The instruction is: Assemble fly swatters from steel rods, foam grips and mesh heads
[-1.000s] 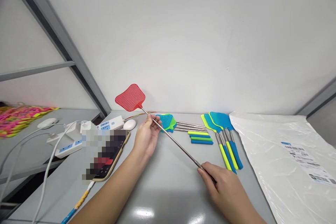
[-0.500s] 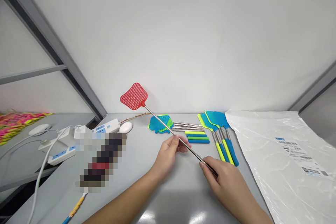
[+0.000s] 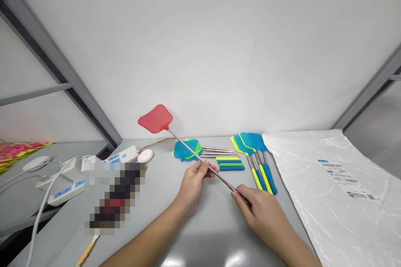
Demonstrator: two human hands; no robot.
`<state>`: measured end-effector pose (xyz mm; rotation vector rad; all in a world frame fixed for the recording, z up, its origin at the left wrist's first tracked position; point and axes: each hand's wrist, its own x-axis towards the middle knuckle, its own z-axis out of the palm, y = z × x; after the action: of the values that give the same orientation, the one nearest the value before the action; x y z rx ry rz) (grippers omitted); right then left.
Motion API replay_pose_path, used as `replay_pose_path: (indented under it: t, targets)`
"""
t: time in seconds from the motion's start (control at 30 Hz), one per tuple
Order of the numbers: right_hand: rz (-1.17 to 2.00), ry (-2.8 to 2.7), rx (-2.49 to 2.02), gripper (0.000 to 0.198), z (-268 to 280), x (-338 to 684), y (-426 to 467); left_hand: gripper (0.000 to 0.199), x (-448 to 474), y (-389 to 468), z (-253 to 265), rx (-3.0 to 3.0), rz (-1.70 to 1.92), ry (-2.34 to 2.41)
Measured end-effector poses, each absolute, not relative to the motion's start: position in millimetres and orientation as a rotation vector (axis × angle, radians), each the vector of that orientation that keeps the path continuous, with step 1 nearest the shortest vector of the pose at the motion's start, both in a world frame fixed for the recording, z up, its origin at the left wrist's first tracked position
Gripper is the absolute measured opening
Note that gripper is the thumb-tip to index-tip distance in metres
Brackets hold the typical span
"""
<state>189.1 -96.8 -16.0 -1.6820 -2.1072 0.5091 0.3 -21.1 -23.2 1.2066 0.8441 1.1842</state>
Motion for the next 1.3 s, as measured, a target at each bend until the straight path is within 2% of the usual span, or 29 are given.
replay_pose_path:
  t: [0.2, 0.37, 0.53, 0.77, 1.1, 1.3]
  targets:
    - [0.425, -2.119, -1.674, 0.035, -11, 175, -89, 0.035, -12, -11, -17, 1.226, 1.290, 0.894]
    - [0.171, -2.136, -1.768, 0.027, -7, 164, -70, 0.034, -19, -4, -19, 1.221, 1.339, 0.934]
    - [-0.012, -2.142, -1.716, 0.018, 1, 158, -52, 0.035, -15, -7, -20, 1.241, 1.224, 0.871]
    - [0.011, -2.179, -1.557, 0.040, 3, 154, -43, 0.037, -6, -15, -21, 1.236, 1.234, 0.879]
    - [0.020, -2.167, -1.623, 0.044, -5, 165, -57, 0.036, -24, 2, -14, 0.950, 1.603, 1.027]
    - [-0.052, -2.180, -1.627, 0.043, -4, 175, -70, 0.031, -38, 9, 0, 0.909, 1.705, 0.941]
